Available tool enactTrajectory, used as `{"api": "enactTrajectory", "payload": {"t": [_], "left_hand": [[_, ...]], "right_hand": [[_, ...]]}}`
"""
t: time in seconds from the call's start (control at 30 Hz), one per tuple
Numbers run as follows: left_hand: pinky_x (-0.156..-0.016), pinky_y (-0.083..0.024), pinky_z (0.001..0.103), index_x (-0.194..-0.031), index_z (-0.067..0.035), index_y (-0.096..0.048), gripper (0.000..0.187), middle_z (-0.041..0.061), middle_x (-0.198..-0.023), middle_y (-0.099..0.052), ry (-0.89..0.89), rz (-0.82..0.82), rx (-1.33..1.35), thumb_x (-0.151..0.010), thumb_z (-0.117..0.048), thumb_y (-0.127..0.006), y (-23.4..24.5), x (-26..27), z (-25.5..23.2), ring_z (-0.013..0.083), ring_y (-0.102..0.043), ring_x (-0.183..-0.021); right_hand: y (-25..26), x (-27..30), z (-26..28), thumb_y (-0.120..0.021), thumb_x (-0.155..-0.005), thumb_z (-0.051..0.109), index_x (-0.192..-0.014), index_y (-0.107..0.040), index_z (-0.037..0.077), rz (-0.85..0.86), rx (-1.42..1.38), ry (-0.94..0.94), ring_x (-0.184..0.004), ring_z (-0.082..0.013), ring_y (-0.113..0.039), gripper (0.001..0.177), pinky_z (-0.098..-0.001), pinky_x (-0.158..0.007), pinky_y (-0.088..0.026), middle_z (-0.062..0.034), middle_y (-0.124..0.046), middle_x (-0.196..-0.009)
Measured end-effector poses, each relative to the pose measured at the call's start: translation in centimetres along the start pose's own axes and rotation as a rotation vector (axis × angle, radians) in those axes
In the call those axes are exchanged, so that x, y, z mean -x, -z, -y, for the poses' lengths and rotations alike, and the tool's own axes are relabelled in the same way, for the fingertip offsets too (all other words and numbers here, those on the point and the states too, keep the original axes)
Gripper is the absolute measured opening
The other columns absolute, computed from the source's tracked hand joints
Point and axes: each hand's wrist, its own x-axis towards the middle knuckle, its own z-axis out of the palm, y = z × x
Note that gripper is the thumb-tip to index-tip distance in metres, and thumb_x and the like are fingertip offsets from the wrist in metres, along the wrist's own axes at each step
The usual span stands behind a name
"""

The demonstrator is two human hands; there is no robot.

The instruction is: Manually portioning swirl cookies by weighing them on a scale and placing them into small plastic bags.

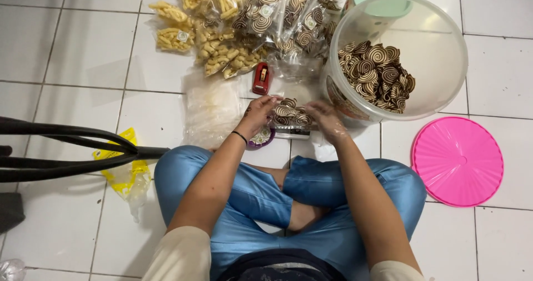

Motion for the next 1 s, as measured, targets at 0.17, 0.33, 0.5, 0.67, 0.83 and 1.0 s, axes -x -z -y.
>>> {"api": "enactTrajectory", "payload": {"t": [0.17, 0.33, 0.5, 0.67, 0.83, 1.0], "left_hand": [[-0.063, -0.064, 0.028, -0.128, -0.009, -0.064, 0.026, 0.009, -0.103, -0.069, 0.007, 0.002, -0.06, -0.104, -0.015, -0.057, 0.2, 0.1, -0.5, 0.0152, -0.071, -0.082], [-0.089, -0.059, 0.038, -0.141, -0.007, -0.055, 0.04, 0.015, -0.121, -0.068, -0.068, 0.023, -0.056, -0.103, -0.013, -0.061, 0.7, -0.6, 0.6, 0.0213, -0.067, -0.104], [-0.117, -0.036, 0.056, -0.156, -0.003, -0.037, 0.064, 0.035, -0.151, -0.043, -0.248, -0.011, -0.088, -0.099, -0.005, -0.066, 1.0, 0.0, 0.2, 0.0479, -0.036, -0.144], [-0.111, -0.042, 0.052, -0.146, -0.008, -0.049, 0.049, 0.028, -0.14, -0.053, -0.243, -0.234, -0.384, -0.099, -0.013, -0.064, 2.9, -1.7, 1.2, 0.0437, -0.049, -0.133], [-0.084, -0.058, 0.033, -0.116, -0.019, -0.073, 0.023, 0.008, -0.106, -0.075, -0.194, -0.44, -0.528, -0.094, -0.02, -0.066, 4.6, -2.9, 2.6, 0.0218, -0.074, -0.098], [-0.067, -0.058, 0.026, -0.105, -0.018, -0.076, 0.016, 0.003, -0.089, -0.075, -0.204, -0.41, -0.467, -0.093, -0.017, -0.065, 4.7, -3.7, 3.9, 0.0125, -0.076, -0.078]], "right_hand": [[1.0, -4.3, -4.2, -0.069, -0.099, 0.023, -0.119, -0.071, 0.01, -0.086, -0.124, 0.075, -0.112, -0.0363, -0.066, 0.024, -0.0496, -0.087, -0.063, -0.0204, -0.067, -0.117], [0.0, -3.0, -2.4, -0.064, -0.102, 0.016, -0.124, -0.067, 0.005, -0.105, -0.192, 0.115, -0.116, -0.0398, -0.064, 0.024, -0.0525, -0.092, -0.062, -0.023, -0.063, -0.125], [0.8, -2.8, -2.5, -0.054, -0.105, 0.011, -0.146, -0.048, 0.001, -0.095, 0.198, 0.243, -0.134, -0.0427, -0.051, 0.043, -0.0537, -0.111, -0.047, -0.0258, -0.058, -0.138], [0.5, -1.2, -2.3, -0.056, -0.101, 0.016, -0.148, -0.046, 0.003, -0.173, 0.563, 0.263, -0.14, -0.0389, -0.047, 0.05, -0.0542, -0.122, -0.032, -0.0257, -0.054, -0.144], [2.6, -6.4, -11.1, -0.057, -0.104, 0.019, -0.154, -0.043, 0.006, -0.191, 0.752, 0.192, -0.148, -0.0306, -0.04, 0.054, -0.0465, -0.13, -0.017, -0.0229, -0.049, -0.152], [2.7, -7.3, -10.5, -0.05, -0.106, 0.033, -0.151, -0.048, 0.033, 0.005, 2.311, 0.169, -0.147, -0.0195, -0.039, 0.046, -0.0517, -0.134, 0.003, 0.0048, -0.051, -0.154]]}}
